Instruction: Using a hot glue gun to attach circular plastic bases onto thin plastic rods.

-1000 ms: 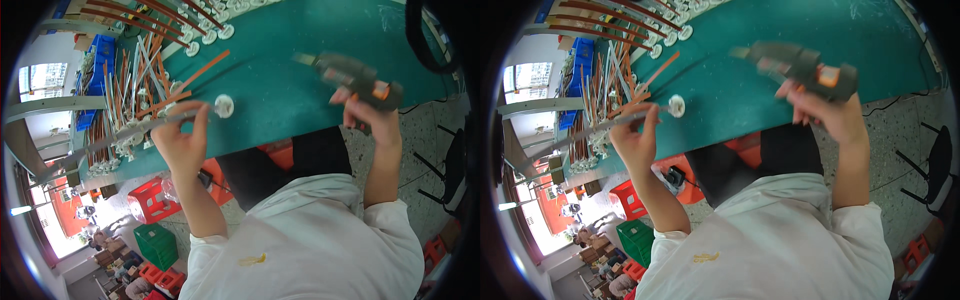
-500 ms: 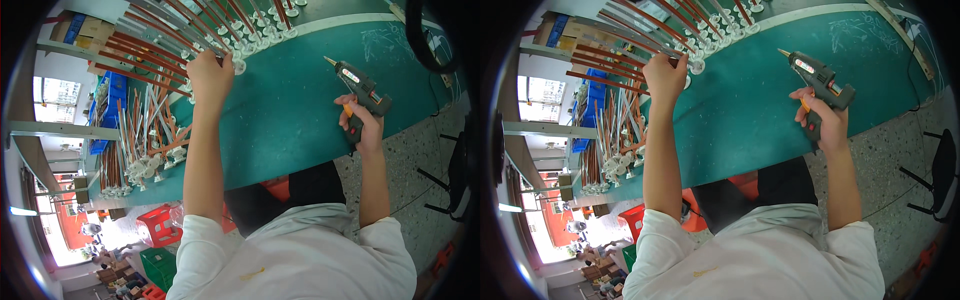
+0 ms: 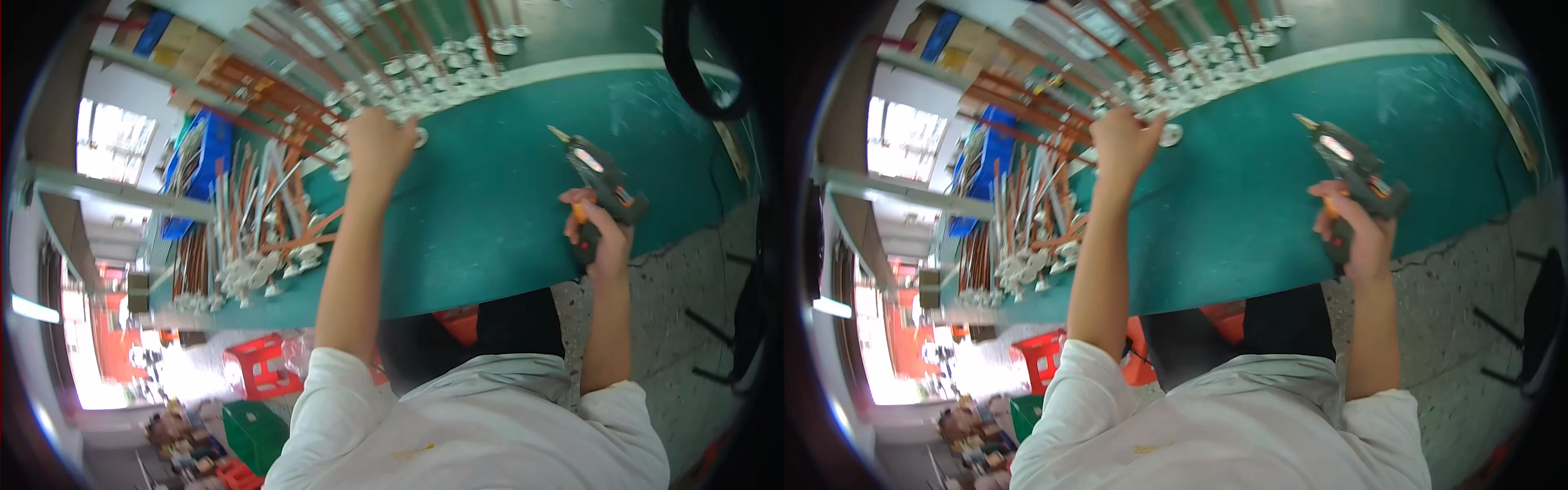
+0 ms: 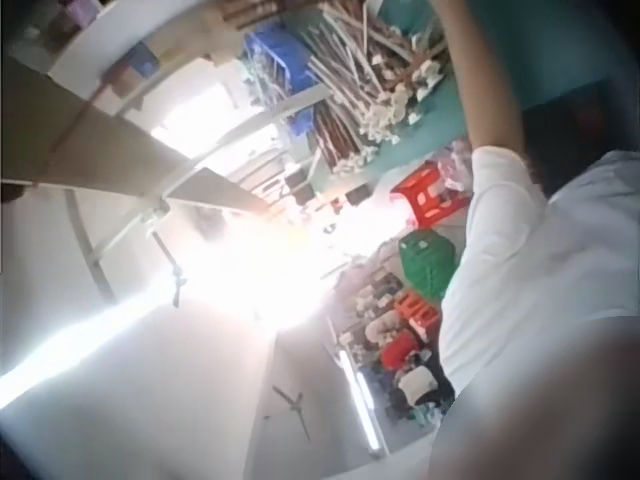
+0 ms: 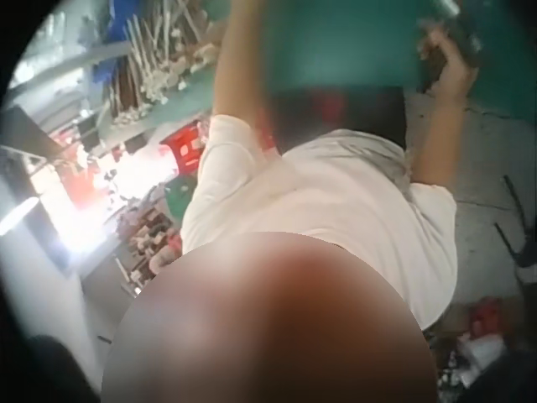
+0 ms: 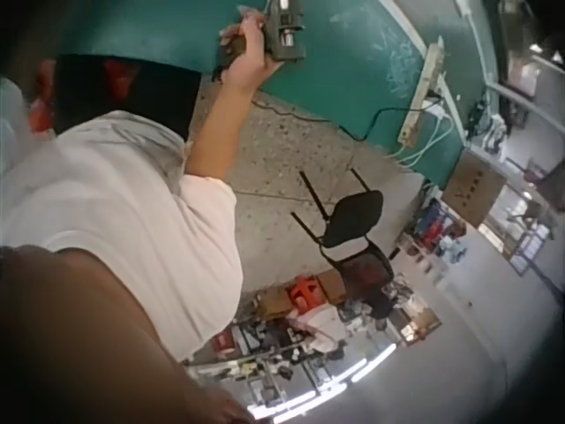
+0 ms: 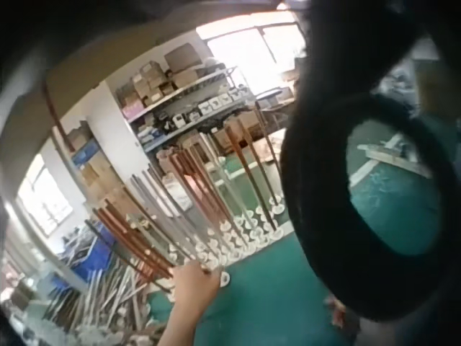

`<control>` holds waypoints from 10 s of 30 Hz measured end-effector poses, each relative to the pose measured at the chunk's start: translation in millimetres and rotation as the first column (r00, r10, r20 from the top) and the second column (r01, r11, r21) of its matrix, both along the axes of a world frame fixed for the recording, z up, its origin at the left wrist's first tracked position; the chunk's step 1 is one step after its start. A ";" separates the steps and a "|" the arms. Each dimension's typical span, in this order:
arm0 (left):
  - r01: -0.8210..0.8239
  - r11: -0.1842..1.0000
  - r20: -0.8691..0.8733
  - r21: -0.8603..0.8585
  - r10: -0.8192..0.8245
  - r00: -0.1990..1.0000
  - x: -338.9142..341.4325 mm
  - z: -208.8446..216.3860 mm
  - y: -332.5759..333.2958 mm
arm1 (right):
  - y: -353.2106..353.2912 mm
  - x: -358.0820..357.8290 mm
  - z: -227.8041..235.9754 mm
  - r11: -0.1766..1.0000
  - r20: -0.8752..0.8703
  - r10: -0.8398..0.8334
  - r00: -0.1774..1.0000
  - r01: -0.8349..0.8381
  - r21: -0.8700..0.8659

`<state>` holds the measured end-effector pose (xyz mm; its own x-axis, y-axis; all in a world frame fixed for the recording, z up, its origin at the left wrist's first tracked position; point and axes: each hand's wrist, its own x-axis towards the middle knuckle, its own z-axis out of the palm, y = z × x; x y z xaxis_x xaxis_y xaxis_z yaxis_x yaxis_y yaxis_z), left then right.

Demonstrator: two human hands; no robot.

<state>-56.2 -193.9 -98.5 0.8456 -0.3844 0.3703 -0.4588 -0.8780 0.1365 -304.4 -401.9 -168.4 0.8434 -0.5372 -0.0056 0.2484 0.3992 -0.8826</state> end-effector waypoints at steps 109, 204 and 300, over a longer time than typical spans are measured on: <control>-0.138 0.757 -0.195 -0.639 0.014 0.981 -199.3 -31.4 161.8 | 201.3 -33.3 -27.6 0.647 -0.047 0.379 0.924 -0.301 -0.701; -0.021 0.915 -0.178 -0.404 -0.056 0.982 -190.8 -13.6 144.0 | 187.0 -40.2 -25.7 0.638 0.023 0.332 0.943 -0.207 -0.742; -0.262 0.940 0.298 -0.220 0.321 0.899 -52.4 34.3 302.2 | -32.8 -14.5 -34.5 0.964 0.083 -0.050 0.995 0.070 -0.258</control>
<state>-108.6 108.3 -64.1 0.7313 -0.0455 0.6805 -0.2304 -0.9556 0.1837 -318.8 -434.7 -202.8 0.8025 -0.5613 0.2026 0.3340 0.1410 -0.9320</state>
